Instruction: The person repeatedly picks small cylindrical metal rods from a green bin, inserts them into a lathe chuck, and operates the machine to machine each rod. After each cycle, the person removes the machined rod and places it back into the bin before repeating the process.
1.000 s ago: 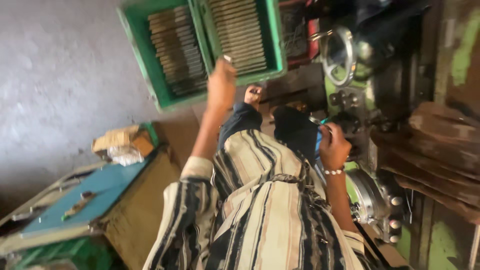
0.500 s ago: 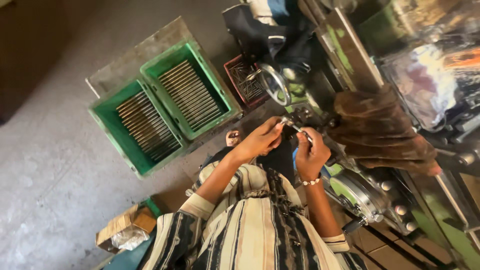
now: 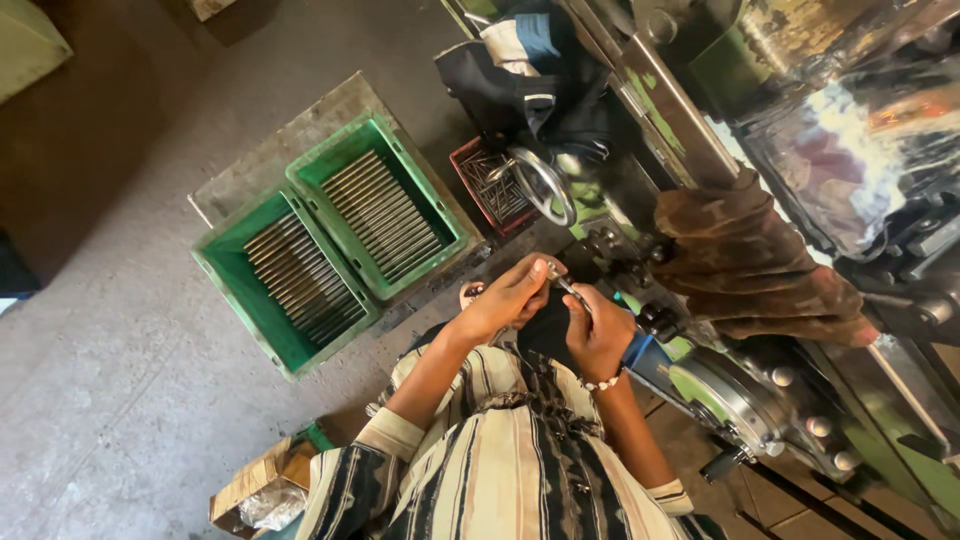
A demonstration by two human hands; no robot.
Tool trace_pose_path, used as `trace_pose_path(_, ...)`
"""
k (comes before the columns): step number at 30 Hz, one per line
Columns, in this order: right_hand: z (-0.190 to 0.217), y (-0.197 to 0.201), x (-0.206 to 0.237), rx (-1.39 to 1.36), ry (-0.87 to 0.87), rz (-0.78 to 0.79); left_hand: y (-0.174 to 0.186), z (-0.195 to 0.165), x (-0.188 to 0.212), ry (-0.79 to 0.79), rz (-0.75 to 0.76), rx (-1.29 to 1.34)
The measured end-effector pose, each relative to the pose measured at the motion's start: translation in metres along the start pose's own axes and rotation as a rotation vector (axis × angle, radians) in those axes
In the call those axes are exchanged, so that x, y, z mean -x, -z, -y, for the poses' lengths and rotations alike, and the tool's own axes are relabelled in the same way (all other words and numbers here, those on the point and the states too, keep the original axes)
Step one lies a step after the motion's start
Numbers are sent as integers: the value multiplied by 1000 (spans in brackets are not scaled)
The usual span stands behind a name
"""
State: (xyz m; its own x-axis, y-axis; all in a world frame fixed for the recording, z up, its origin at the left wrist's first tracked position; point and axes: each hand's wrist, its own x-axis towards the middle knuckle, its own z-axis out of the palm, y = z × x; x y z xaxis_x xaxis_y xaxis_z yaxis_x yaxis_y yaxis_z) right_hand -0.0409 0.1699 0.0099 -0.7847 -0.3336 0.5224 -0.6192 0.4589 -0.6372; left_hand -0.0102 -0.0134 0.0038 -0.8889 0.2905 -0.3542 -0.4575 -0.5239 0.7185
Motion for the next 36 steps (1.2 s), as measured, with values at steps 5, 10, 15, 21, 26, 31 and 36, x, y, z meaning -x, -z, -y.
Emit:
trace_pose_path(5, -1, -1, 4, 11, 53, -44, 0, 0, 3, -7, 23, 58)
trace_pose_path(10, -3, 0, 6, 24, 88, -71, -3, 1, 4, 26, 16, 92)
trace_pose_path(15, -4, 2, 6, 41, 102, -68, -7, 1, 4, 12, 7, 98)
trace_pose_path(21, -6, 0, 9, 31, 47, -96, -13, 1, 1, -13, -38, 78)
trace_pose_path(26, -6, -3, 20, 23, -89, -153, -24, 17, -5, -148, -182, 58)
trace_pose_path(31, 4, -4, 29, -458, -496, -143, -29, 23, -7, -498, -278, -277)
trace_pose_path(36, 5, 15, 20, -1132, -951, 14, -33, 1, 6, -814, -333, -942)
